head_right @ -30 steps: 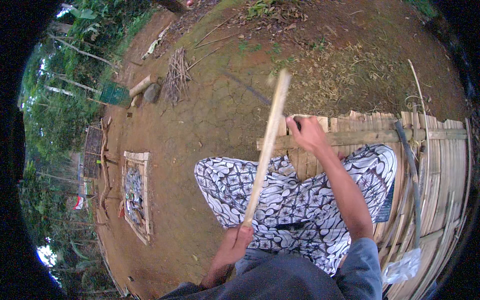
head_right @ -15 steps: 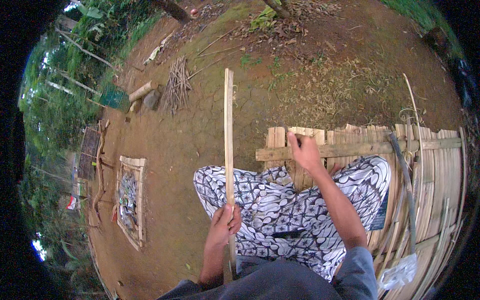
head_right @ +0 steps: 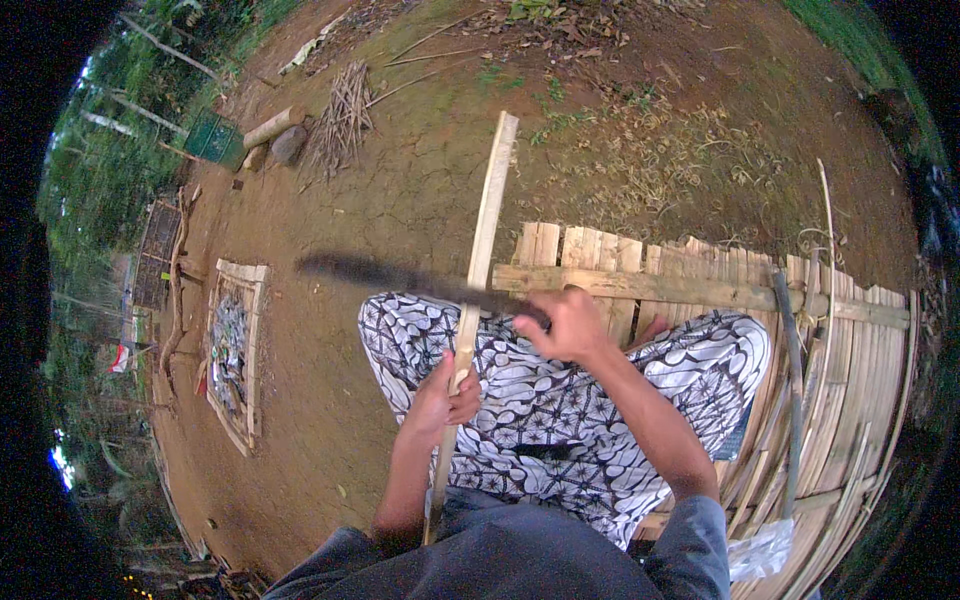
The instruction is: The person sits on a bamboo mat and uses a machete to shave and smooth a long bamboo stick. They hold the stick with one hand and repeatedly strike it with the blade to remove the outer layer, occasionally rotating the stick to work on different sides.
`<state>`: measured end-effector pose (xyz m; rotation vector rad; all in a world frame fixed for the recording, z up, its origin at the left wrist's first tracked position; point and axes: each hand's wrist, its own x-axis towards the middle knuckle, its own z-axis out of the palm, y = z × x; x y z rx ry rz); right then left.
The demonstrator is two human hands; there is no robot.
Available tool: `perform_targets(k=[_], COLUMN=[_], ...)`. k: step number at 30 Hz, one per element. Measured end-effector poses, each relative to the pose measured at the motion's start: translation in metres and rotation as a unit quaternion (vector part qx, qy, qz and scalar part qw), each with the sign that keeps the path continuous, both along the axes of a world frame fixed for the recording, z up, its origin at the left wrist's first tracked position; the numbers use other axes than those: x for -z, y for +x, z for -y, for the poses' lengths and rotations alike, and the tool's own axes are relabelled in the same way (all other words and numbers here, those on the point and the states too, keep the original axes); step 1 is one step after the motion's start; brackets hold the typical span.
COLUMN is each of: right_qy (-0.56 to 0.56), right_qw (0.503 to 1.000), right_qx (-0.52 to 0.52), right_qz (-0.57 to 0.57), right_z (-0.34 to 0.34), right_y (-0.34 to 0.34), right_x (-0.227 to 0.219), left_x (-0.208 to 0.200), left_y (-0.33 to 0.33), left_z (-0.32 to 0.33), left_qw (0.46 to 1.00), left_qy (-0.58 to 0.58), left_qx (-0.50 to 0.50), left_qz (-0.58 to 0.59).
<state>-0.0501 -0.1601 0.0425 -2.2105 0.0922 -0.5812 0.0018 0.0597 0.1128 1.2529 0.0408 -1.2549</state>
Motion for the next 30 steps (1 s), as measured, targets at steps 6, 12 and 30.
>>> perform_targets(k=[6, 12, 30], right_qy=[-0.163, -0.068, -0.163], right_qw=[0.981, 0.996, 0.986], right_qx=[-0.095, 0.045, -0.011], right_qz=[0.048, 0.045, -0.008], right_z=[-0.010, 0.024, 0.010], right_y=[0.003, 0.011, 0.011], right_x=[-0.021, 0.001, 0.010], left_x=[-0.001, -0.013, -0.011], left_y=[-0.011, -0.012, -0.018], left_z=[-0.002, -0.024, -0.023], left_qw=[0.991, 0.966, 0.978], left_qy=[0.096, 0.131, 0.114], left_qx=[-0.016, -0.060, -0.074], left_qz=[0.092, 0.214, 0.158])
